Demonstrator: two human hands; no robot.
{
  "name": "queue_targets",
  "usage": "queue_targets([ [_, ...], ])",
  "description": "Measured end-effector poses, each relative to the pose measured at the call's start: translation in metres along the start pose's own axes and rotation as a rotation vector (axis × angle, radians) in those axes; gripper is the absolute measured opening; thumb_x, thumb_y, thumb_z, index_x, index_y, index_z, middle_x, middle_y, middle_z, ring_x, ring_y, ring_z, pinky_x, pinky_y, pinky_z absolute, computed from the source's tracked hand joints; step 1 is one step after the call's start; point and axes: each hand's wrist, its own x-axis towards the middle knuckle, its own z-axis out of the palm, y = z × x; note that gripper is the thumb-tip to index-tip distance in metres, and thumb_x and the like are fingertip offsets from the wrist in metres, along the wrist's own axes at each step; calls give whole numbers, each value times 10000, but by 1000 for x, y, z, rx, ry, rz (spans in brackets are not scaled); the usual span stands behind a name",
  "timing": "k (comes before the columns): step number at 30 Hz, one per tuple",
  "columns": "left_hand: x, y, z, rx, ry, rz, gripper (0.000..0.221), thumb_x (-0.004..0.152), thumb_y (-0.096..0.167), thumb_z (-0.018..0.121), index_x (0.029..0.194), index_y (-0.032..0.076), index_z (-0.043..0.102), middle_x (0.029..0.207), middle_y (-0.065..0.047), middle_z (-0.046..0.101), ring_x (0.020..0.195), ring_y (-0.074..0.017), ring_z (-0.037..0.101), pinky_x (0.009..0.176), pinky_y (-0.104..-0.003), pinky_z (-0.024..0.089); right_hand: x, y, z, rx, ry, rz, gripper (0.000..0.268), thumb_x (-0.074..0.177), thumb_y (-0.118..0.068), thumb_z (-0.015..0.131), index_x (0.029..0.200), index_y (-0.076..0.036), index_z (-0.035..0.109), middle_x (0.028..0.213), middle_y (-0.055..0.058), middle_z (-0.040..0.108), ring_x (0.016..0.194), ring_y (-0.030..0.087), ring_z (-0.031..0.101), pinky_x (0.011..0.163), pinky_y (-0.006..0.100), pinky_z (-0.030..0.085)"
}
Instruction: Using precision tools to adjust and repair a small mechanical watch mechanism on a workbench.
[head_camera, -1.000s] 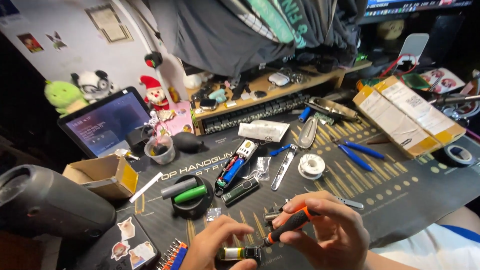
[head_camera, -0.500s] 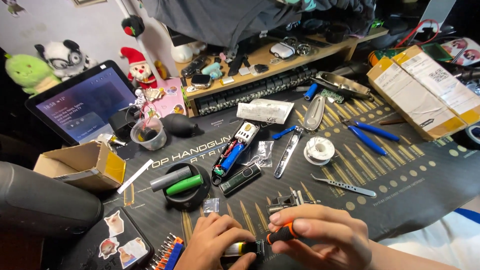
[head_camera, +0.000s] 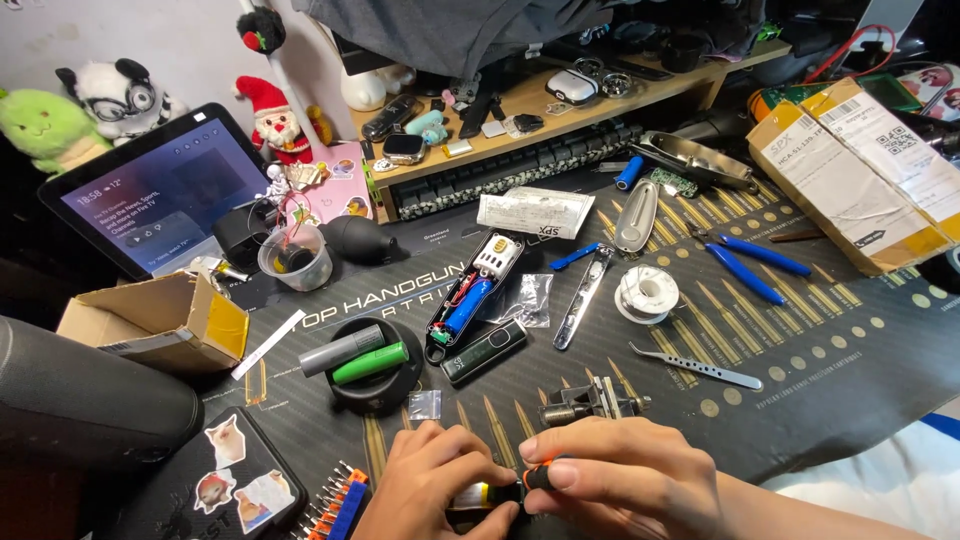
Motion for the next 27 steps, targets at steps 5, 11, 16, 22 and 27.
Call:
queue_targets([
  [5, 2, 7, 0, 3, -12, -70, 193, 885, 468, 953, 1015, 354, 870, 961, 145, 703, 842, -157, 575, 817, -392, 425, 2, 0, 1, -17, -5, -5, 438, 986, -113, 954, 1317, -87, 669, 1172, 190, 886, 1011, 213, 989, 841, 254, 844],
  [11, 1, 9, 4, 49, -32, -122, 246, 885, 531, 951, 952, 344, 807, 942, 168, 690, 872, -165, 573, 838, -401, 440, 2, 0, 4, -18, -5, -8, 338, 1016, -123, 900, 1283, -61, 702, 1166, 219, 880, 974, 230, 984, 843, 284, 845],
  [16, 1, 11, 6, 85, -21, -129, 266, 871, 532, 937, 923, 337, 763, 934, 180, 673, 865, -163, 581, 859, -409, 445, 7, -3, 5, 6, -16, 19, 327, 1036, -116, 873, 1309, -42, 711, 1158, 256, 874, 958, 246, 971, 869, 302, 844],
  [22, 2, 11, 3, 114, -127, -184, 284, 911, 584, 889, 951, 334, 760, 946, 159, 660, 922, -171, 575, 872, -433, 425, 14, -4, 7, 44, -15, -4, 301, 1075, -110, 828, 1322, -5, 693, 1132, 268, 861, 917, 274, 937, 841, 326, 834],
  [27, 2, 10, 3, 113, -138, -180, 295, 912, 584, 888, 960, 330, 747, 953, 155, 655, 923, -170, 568, 869, -438, 421, 15, -4, 7, 19, -36, -22, 291, 1087, -88, 818, 1342, -33, 690, 1161, 241, 862, 941, 259, 938, 826, 315, 820],
])
